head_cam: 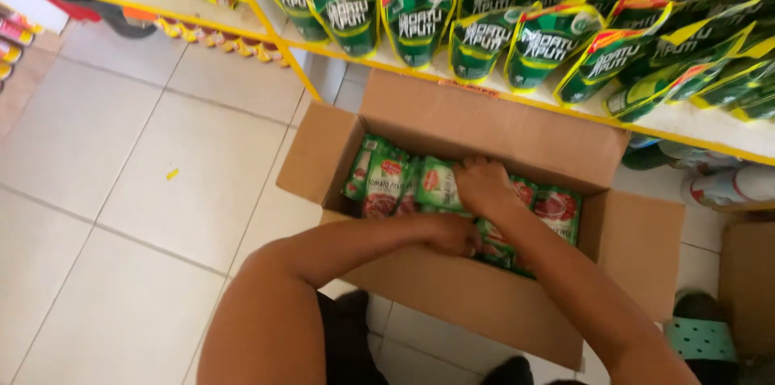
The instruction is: Stocking and arranging tomato paste packets on grocery store shelves from a box.
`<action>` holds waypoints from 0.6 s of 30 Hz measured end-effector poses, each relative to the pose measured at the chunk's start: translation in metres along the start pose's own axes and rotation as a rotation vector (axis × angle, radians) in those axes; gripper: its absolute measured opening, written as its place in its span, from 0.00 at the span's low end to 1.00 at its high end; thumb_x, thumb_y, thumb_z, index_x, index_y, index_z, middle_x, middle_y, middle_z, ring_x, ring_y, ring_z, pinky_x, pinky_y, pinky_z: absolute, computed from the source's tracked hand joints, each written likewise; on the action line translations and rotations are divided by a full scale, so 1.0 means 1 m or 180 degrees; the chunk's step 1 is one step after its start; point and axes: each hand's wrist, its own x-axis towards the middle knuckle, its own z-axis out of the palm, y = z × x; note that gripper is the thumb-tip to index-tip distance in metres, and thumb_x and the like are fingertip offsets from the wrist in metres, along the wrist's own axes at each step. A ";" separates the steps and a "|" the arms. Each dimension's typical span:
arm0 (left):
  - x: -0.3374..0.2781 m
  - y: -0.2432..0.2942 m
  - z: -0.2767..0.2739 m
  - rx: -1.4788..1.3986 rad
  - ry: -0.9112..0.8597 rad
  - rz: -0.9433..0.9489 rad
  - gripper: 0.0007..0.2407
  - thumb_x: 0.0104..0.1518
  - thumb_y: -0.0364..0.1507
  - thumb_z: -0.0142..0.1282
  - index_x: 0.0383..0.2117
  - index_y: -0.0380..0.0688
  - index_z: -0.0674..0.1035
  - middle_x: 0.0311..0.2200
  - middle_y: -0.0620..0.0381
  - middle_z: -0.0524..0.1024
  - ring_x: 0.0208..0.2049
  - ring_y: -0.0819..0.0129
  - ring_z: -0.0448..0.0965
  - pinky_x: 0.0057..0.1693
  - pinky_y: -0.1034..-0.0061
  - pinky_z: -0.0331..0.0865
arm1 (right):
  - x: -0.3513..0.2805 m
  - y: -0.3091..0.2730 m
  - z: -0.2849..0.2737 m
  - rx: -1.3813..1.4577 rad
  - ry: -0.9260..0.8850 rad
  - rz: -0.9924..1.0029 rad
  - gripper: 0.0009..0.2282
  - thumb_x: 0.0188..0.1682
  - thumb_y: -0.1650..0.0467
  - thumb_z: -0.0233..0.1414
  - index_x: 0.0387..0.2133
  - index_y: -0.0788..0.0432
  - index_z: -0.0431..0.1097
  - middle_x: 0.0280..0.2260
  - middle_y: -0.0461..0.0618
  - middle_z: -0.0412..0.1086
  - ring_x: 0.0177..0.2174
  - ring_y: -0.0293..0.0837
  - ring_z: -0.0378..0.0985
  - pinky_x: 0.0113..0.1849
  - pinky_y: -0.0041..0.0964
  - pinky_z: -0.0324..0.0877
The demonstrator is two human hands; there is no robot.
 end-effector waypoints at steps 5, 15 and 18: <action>0.022 -0.053 0.025 -0.0751 -0.0259 -0.0200 0.12 0.57 0.35 0.53 0.37 0.40 0.85 0.32 0.50 0.84 0.32 0.60 0.82 0.40 0.63 0.75 | 0.018 0.038 0.051 0.0543 0.0149 0.0311 0.22 0.32 0.64 0.59 0.43 0.56 0.75 0.45 0.65 0.74 0.44 0.64 0.77 0.44 0.57 0.72; -0.007 -0.034 0.009 -0.1864 0.0130 -0.0914 0.09 0.52 0.29 0.60 0.35 0.39 0.86 0.29 0.54 0.82 0.27 0.68 0.79 0.35 0.72 0.74 | -0.022 0.051 0.065 0.2381 0.0353 0.0693 0.07 0.41 0.67 0.59 0.32 0.53 0.77 0.30 0.51 0.79 0.35 0.51 0.82 0.39 0.46 0.75; 0.007 -0.063 0.028 -0.1791 0.0264 -0.0920 0.10 0.49 0.26 0.61 0.37 0.40 0.85 0.32 0.57 0.83 0.31 0.69 0.83 0.39 0.74 0.77 | -0.021 0.065 0.092 0.2882 0.0272 0.0811 0.07 0.40 0.70 0.59 0.33 0.54 0.78 0.30 0.50 0.80 0.33 0.46 0.84 0.39 0.41 0.76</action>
